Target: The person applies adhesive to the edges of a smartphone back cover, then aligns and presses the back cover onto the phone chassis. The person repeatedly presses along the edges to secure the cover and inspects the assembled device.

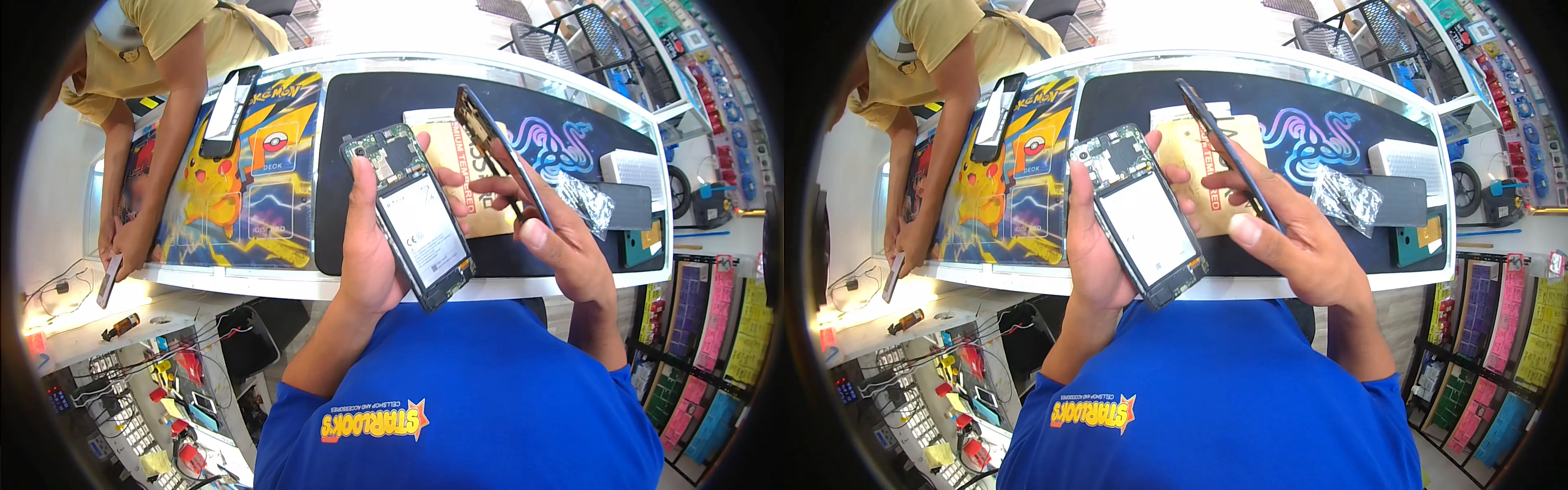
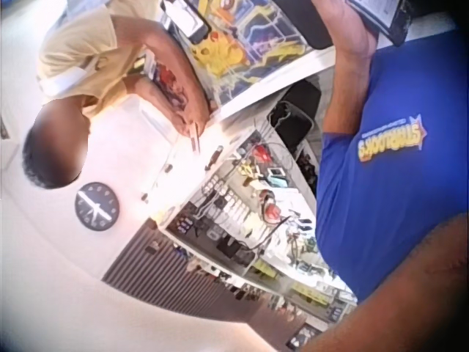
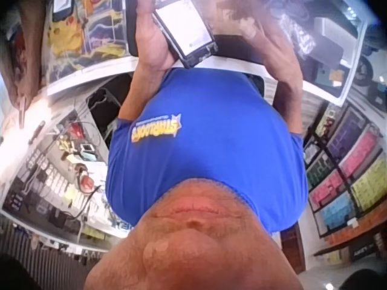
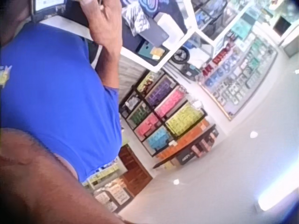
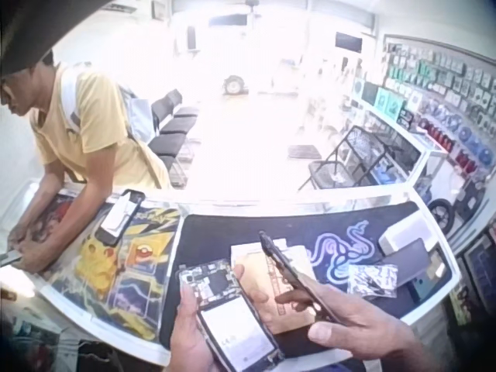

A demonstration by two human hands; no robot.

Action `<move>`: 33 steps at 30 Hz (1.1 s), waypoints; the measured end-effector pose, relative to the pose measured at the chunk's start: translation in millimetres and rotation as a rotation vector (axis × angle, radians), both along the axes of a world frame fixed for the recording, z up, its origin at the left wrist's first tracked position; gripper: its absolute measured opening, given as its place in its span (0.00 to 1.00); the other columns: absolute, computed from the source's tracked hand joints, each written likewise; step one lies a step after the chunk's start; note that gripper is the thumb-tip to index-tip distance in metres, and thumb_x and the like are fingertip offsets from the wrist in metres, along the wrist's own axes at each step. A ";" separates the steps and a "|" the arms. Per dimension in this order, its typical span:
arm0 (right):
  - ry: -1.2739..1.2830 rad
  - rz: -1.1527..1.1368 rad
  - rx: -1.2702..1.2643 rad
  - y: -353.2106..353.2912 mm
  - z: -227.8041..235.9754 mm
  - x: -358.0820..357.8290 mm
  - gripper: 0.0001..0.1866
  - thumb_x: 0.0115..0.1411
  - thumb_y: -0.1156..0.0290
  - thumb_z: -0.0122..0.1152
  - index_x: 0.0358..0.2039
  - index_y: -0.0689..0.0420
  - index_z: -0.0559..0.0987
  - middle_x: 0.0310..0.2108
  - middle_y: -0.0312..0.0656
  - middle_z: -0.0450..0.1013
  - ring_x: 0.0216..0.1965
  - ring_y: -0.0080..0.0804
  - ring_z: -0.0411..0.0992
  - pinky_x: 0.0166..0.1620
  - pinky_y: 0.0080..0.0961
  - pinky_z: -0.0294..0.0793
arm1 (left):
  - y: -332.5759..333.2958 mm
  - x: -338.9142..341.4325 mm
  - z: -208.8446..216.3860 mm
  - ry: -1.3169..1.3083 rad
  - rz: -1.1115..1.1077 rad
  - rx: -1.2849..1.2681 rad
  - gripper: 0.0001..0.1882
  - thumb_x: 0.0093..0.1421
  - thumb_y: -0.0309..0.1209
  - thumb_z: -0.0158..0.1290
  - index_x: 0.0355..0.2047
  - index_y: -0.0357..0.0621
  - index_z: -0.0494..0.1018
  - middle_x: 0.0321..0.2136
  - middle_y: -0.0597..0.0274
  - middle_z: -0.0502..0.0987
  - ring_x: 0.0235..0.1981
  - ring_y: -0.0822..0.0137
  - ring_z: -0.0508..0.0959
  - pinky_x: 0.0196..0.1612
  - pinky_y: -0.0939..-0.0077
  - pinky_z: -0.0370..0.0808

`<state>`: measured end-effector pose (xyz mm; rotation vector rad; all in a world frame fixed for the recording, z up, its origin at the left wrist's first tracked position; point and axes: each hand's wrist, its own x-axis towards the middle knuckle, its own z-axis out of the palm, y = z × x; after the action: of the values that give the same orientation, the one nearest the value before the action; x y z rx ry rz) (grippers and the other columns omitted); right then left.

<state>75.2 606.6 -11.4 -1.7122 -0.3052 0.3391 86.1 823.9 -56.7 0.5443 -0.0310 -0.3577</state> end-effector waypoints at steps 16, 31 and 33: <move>-0.398 0.256 -0.403 44.4 18.8 24.3 0.42 0.59 0.58 0.69 0.69 0.61 0.66 0.58 0.50 0.72 0.50 0.42 0.66 0.58 0.35 0.64 | 9.8 -0.9 6.5 0.008 0.176 0.020 0.43 0.69 0.69 0.29 0.61 0.43 0.67 0.50 0.55 0.78 0.46 0.64 0.81 0.47 0.66 0.82; -0.470 0.435 -0.428 56.3 17.6 37.4 0.40 0.59 0.61 0.68 0.70 0.59 0.66 0.57 0.55 0.70 0.57 0.49 0.66 0.64 0.41 0.60 | 19.6 1.2 4.1 0.039 0.360 0.099 0.33 0.71 0.59 0.45 0.62 0.44 0.65 0.58 0.54 0.71 0.51 0.69 0.75 0.53 0.71 0.73; -0.484 0.404 -0.413 59.2 17.4 35.4 0.40 0.58 0.63 0.69 0.69 0.58 0.67 0.57 0.54 0.71 0.58 0.49 0.67 0.65 0.41 0.60 | 21.9 0.3 2.2 -0.002 0.364 0.126 0.33 0.72 0.58 0.44 0.63 0.44 0.64 0.59 0.54 0.71 0.51 0.69 0.75 0.53 0.72 0.73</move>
<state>110.5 665.9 6.0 -2.1283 -1.0008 0.2882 86.4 845.8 -54.5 0.6616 0.0889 -0.0034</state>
